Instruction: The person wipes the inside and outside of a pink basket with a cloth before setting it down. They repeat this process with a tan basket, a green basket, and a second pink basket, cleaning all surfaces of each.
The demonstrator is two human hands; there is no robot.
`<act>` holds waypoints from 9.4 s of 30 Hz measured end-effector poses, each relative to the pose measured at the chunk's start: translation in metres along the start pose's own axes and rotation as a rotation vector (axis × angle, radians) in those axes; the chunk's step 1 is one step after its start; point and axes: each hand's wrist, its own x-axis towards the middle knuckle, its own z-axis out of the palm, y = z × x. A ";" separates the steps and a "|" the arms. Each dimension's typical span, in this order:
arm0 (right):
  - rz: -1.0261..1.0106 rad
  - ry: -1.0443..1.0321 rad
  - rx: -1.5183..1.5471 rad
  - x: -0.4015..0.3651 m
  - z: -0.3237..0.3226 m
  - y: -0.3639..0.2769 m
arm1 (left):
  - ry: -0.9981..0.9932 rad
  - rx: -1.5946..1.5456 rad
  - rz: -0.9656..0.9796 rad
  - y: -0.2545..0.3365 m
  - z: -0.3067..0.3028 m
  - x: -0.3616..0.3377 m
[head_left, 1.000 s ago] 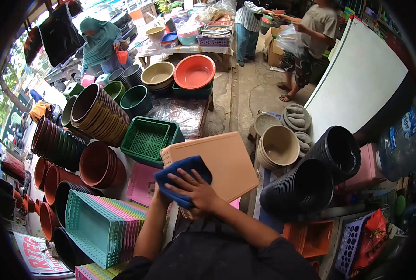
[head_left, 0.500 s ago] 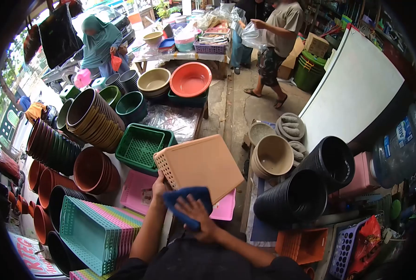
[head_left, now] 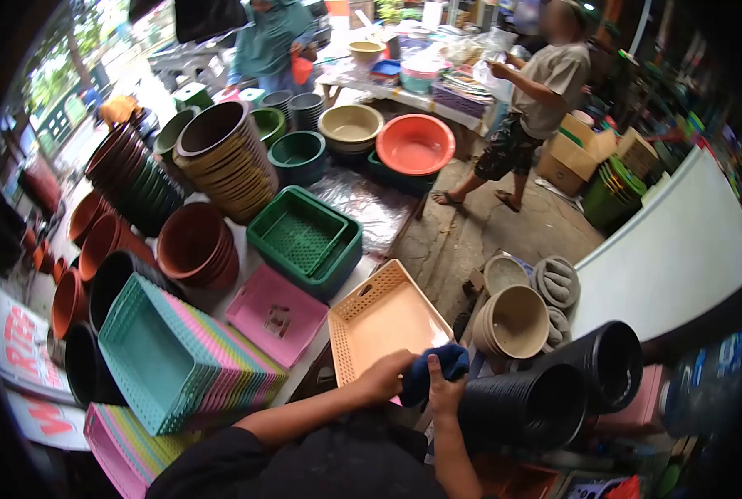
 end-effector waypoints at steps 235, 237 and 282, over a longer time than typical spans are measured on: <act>-0.790 -0.523 -1.164 0.080 0.127 -0.065 | 0.191 -1.003 -0.151 0.004 -0.115 0.031; -0.840 -0.646 -1.187 0.085 0.125 -0.069 | 0.181 -1.108 -0.195 0.008 -0.117 0.028; -0.673 -1.043 -1.003 0.044 0.137 -0.074 | 0.264 -0.926 -0.142 0.019 -0.179 0.035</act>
